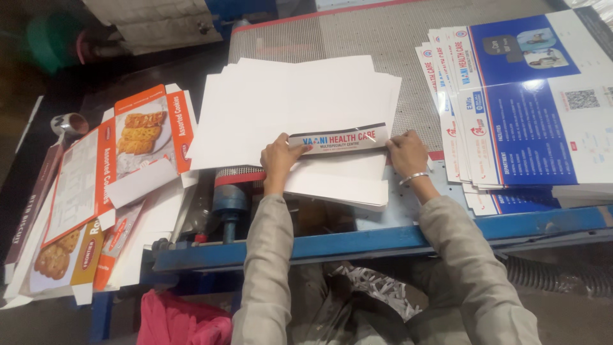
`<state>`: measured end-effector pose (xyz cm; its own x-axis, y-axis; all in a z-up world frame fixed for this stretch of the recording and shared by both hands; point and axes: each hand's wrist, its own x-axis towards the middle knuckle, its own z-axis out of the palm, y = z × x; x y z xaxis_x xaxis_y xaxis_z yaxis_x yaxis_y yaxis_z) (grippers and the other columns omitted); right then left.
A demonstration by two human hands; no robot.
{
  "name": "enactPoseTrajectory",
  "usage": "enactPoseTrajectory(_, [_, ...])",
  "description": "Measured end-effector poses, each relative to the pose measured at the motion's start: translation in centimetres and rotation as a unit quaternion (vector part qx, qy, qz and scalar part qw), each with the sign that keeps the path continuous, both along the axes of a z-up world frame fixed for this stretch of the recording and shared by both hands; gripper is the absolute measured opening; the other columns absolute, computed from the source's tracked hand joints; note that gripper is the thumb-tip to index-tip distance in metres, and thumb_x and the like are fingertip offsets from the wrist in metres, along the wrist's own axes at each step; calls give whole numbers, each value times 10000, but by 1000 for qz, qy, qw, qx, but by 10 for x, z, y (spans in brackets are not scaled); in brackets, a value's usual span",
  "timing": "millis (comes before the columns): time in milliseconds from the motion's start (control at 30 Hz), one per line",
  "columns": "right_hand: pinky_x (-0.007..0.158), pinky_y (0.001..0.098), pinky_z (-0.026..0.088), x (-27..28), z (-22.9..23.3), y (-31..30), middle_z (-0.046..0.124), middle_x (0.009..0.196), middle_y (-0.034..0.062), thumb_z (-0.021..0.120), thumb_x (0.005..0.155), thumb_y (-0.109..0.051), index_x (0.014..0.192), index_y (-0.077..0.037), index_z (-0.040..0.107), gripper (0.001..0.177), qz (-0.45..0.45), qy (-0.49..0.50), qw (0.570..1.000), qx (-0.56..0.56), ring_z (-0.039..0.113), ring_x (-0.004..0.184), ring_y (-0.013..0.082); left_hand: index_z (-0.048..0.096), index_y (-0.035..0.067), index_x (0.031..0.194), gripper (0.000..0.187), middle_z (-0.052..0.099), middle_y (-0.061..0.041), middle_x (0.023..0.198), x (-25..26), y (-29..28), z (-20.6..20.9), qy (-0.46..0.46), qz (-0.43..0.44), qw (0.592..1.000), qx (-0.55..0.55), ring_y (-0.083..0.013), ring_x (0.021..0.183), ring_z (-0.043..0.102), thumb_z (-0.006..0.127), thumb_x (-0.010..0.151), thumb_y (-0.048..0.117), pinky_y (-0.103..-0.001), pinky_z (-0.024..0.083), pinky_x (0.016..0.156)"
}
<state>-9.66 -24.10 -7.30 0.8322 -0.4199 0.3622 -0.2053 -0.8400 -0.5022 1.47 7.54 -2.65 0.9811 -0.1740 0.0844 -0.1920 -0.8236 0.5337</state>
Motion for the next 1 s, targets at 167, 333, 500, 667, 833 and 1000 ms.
enactPoseTrajectory(167, [744,484,512,-2,25,28,633,968,141,635,878,-145,849,-65,739,134,-25,41,977,-208,664,846,334,500,19,1359,846,763,-157,867,-2,-22,9,76,30,995,49,-298,794,753,796,797,579,-419,579,724])
enactPoseTrajectory(333, [674,451,521,-3,44,40,634,975,149,647,757,-94,829,-31,713,116,-3,70,951,-300,672,820,327,390,292,1553,748,270,-198,1646,-15,-43,-12,-31,-37,990,134,-360,1450,302,661,863,192,-645,256,1069])
enactPoseTrajectory(500, [775,474,526,9,34,46,629,1271,214,629,716,-90,1277,43,706,582,-44,-9,918,-393,657,905,311,345,386,1589,911,93,-22,1732,-3,-38,-37,49,-149,981,115,-279,1593,14,464,849,-132,-645,59,1210])
enactPoseTrajectory(667, [1283,533,163,70,1,130,291,1704,90,418,997,-314,1470,-291,368,476,267,77,922,-269,240,1578,241,269,359,1582,744,86,-2,1691,11,-39,-55,93,-167,971,142,-270,1589,-33,548,924,151,-643,57,1192])
enactPoseTrajectory(833, [1243,532,74,105,23,128,99,1714,89,266,986,-697,1636,-278,78,796,272,224,920,-172,91,1573,255,436,397,1452,699,31,-1,1770,11,-28,-60,40,-180,972,143,-262,1609,10,514,883,-2,-595,98,1200])
enactPoseTrajectory(1000, [1233,546,85,109,33,63,135,1699,161,252,997,-709,1639,-221,104,820,213,181,936,-216,106,1571,293,317,440,1576,838,69,-8,1731,7,-28,-42,56,-176,976,114,-261,1600,33,446,910,-53,-635,110,1193])
